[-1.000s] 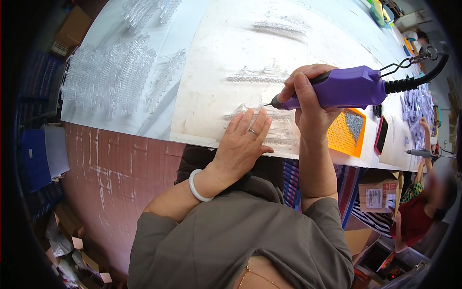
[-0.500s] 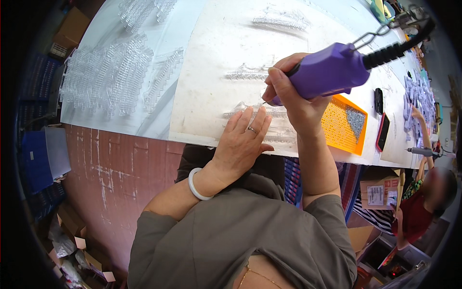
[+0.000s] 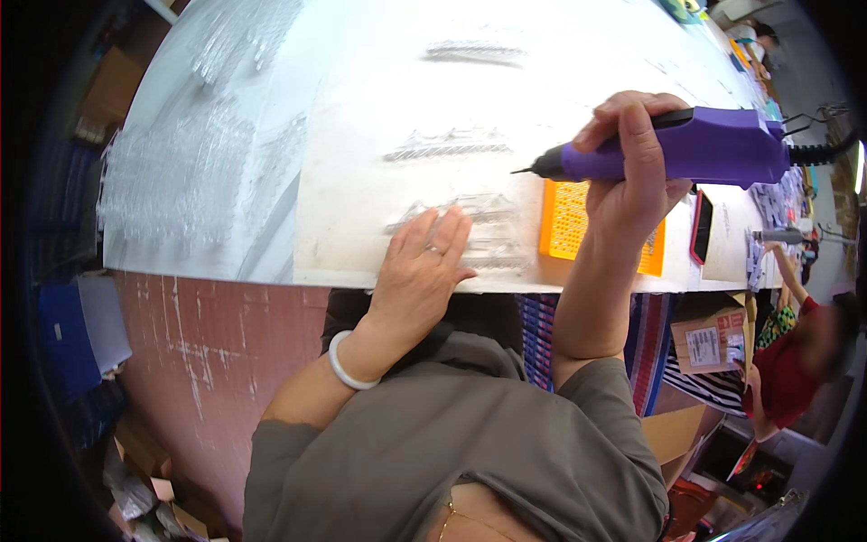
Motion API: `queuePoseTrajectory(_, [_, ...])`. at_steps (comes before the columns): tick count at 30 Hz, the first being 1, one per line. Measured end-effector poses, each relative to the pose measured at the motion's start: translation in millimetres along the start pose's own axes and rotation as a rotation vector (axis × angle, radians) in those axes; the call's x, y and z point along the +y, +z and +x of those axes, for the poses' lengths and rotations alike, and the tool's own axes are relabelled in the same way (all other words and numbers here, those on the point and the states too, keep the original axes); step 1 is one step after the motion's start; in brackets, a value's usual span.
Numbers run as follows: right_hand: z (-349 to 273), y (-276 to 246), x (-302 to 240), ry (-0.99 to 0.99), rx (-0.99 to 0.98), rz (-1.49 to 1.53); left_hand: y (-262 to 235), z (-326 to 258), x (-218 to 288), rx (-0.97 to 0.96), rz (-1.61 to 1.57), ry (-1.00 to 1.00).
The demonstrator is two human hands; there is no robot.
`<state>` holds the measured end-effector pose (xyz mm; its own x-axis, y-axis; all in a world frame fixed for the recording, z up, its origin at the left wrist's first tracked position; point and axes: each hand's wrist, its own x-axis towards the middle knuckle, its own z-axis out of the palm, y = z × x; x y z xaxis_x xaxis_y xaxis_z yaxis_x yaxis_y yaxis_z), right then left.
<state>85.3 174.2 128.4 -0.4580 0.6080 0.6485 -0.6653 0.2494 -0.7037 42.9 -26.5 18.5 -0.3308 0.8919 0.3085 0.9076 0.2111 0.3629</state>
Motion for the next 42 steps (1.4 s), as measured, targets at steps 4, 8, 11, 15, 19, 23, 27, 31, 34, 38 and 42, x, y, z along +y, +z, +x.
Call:
queuePoseTrajectory(4, [1.8,-47.0,-5.3,0.005,0.161,-0.219,-5.1,0.4,2.8,0.000,-0.046,-0.026])
queuePoseTrajectory(8, [-6.6,-68.4,-2.2,0.059,0.258,-0.316,-2.7,-1.5,0.8,-0.016,-0.008,-0.025])
queuePoseTrajectory(11, [-11.7,-76.9,4.3,0.070,0.253,-0.348,-11.4,-0.5,4.7,-0.033,0.074,-0.016])
queuePoseTrajectory(15, [-14.1,-77.4,8.6,0.095,0.241,-0.338,-9.9,-0.4,6.2,-0.038,0.080,-0.027])
queuePoseTrajectory(19, [-16.1,-80.8,11.8,0.120,0.262,-0.355,-9.4,-0.2,6.3,-0.056,0.096,-0.015])
queuePoseTrajectory(23, [-16.6,-80.9,12.5,0.112,0.240,-0.357,-9.6,0.1,7.4,-0.066,0.113,-0.016])
queuePoseTrajectory(27, [-16.8,-79.5,10.4,0.122,0.242,-0.349,-9.9,0.4,8.3,-0.070,0.119,-0.021])
queuePoseTrajectory(31, [-18.2,-75.9,6.2,0.144,0.254,-0.397,-9.4,0.5,8.5,-0.058,0.122,-0.023])
queuePoseTrajectory(34, [-17.9,-76.9,7.6,0.143,0.250,-0.402,-10.0,0.9,9.2,-0.057,0.126,-0.029])
queuePoseTrajectory(38, [-17.1,-85.4,12.1,0.143,0.207,-0.307,-9.5,-0.4,8.6,-0.048,0.116,-0.030])
queuePoseTrajectory(42, [-16.4,-84.3,12.1,0.137,0.177,-0.295,-9.0,-1.6,6.0,-0.050,0.116,-0.018])
